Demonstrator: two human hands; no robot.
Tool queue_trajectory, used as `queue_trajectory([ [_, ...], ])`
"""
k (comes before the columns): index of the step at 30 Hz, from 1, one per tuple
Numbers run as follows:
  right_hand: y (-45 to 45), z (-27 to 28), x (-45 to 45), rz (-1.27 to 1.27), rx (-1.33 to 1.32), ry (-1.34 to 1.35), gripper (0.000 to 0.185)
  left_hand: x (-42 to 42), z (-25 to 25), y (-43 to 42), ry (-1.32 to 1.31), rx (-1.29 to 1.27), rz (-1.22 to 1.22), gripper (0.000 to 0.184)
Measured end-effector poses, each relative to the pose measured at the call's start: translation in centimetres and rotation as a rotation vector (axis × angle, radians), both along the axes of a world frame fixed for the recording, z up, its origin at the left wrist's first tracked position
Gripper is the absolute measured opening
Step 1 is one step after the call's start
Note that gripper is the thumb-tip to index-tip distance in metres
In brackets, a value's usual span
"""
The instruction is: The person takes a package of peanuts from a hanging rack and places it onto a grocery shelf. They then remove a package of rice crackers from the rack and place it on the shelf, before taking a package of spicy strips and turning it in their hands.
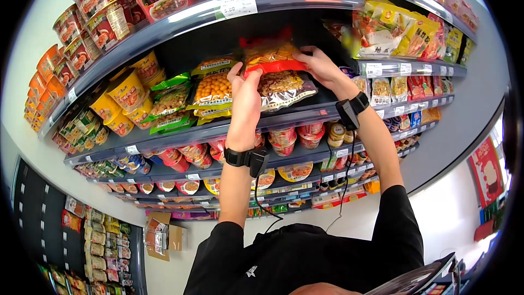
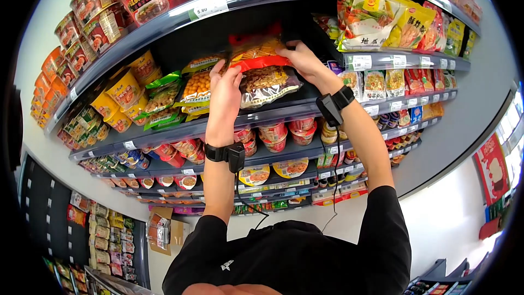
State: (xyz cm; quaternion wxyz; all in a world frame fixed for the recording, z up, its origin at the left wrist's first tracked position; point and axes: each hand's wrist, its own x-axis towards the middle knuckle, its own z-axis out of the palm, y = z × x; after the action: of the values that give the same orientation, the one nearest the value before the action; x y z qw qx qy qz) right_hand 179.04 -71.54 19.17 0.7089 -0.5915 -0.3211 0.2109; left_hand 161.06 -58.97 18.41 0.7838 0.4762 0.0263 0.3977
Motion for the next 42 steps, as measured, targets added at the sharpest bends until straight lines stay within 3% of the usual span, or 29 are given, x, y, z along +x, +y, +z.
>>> queue_trajectory([
  [5, 1.6, -2.1, 2.8, 0.079, 0.042, 0.036, 0.065, 1.2, 0.0, -0.8, 0.002, -0.098, 0.0, 0.07],
  [8, 2.1, -3.4, 4.0, 0.003, -0.012, -0.021, 0.065, 1.4, -0.1, -1.2, 0.005, -0.114, 0.007, 0.074],
  [10, 1.8, -3.5, 3.9, -0.136, -0.201, -0.269, 0.066, 1.2, -0.2, -1.6, 0.013, -0.107, 0.012, 0.076],
  [12, 1.2, -3.4, 3.9, -0.159, -0.254, -0.321, 0.067, 0.8, -0.3, -2.2, 0.057, -0.127, 0.007, 0.077],
  [18, -0.5, -2.5, 3.4, -0.182, -0.33, -0.457, 0.068, -0.8, -0.6, -4.6, 0.004, -0.06, 0.015, 0.07],
  [24, -4.9, -1.8, -1.5, -0.308, -0.138, -0.659, 0.061, -3.1, -0.7, -7.0, -0.01, 0.086, -0.026, 0.052],
  [28, -7.4, -2.1, -6.5, -0.045, 0.333, -0.419, 0.048, -5.1, -0.8, -8.4, 0.001, 0.22, -0.044, 0.041],
  [33, -10.5, -4.4, -11.5, 0.164, 0.495, -0.18, 0.05, -9.4, -3.3, -9.9, 0.02, 0.304, 0.066, 0.039],
  [38, -10.7, -7.6, -14.7, 0.511, 0.522, 0.041, 0.055, -15.3, -6.6, -10.7, 0.017, 0.25, 0.316, 0.034],
  [42, -10.1, -11.4, -18.6, 0.594, 0.37, -0.021, 0.061, -21.1, -9.5, -11.0, 0.069, 0.202, 0.506, 0.03],
])
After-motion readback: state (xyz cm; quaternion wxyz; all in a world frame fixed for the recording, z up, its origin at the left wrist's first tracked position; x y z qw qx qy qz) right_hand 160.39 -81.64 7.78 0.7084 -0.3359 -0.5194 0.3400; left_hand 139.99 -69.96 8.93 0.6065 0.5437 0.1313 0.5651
